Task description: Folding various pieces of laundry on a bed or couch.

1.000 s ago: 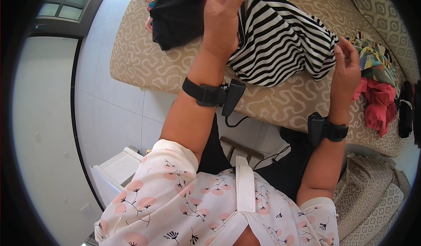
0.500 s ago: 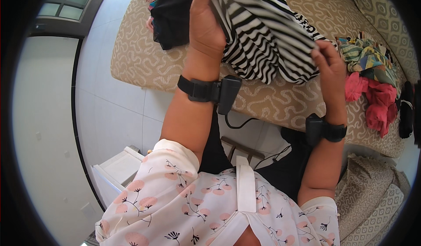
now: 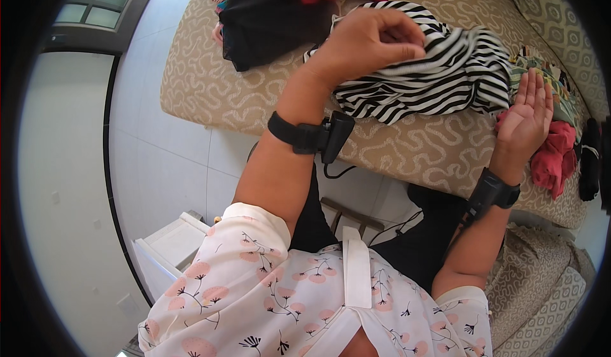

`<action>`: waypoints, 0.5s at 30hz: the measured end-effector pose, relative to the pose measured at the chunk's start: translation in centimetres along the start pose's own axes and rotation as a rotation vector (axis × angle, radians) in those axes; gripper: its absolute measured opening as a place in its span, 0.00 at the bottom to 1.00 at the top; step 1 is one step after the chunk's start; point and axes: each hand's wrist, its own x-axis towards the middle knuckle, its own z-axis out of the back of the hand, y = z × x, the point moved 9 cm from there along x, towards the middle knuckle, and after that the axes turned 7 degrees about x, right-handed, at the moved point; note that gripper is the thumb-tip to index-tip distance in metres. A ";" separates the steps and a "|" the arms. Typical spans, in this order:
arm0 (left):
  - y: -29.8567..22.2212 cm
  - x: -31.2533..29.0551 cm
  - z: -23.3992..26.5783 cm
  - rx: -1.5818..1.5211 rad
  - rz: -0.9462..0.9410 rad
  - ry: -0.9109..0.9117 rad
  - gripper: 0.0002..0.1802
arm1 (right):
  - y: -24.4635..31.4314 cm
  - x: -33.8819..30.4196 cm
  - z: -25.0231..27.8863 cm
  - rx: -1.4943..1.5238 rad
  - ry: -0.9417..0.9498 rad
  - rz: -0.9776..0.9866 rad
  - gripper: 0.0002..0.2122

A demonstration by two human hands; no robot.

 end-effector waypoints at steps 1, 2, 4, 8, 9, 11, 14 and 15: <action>-0.4 0.0 -0.1 0.195 -0.062 -0.017 0.17 | 0.2 0.0 -0.2 -0.181 0.011 0.023 0.10; -0.7 -0.2 -0.4 0.391 -0.124 -0.035 0.20 | 0.4 -0.1 -0.4 -0.362 0.023 0.045 0.10; -1.1 -0.3 -0.2 0.508 -0.212 -0.113 0.24 | -0.6 -0.8 -1.8 -0.504 0.136 -0.042 0.09; 1.5 -1.1 -0.5 0.824 -0.211 -0.190 0.34 | -5.3 -4.3 -4.6 -0.977 0.578 -0.232 0.11; 1.4 -1.2 -0.6 0.868 -0.219 -0.203 0.35 | -6.7 -5.7 -5.1 -1.181 0.784 -0.228 0.14; 1.3 -1.1 -0.6 0.882 -0.216 -0.202 0.34 | -6.6 -7.1 -6.1 -1.252 0.874 -0.058 0.15; 2.0 -0.7 -0.2 0.897 -0.184 -0.180 0.32 | -6.2 -8.3 -7.3 -1.352 0.960 0.105 0.15; 2.5 -0.4 -0.1 0.896 -0.158 -0.154 0.31 | -6.7 -8.3 -6.9 -1.457 0.982 0.075 0.13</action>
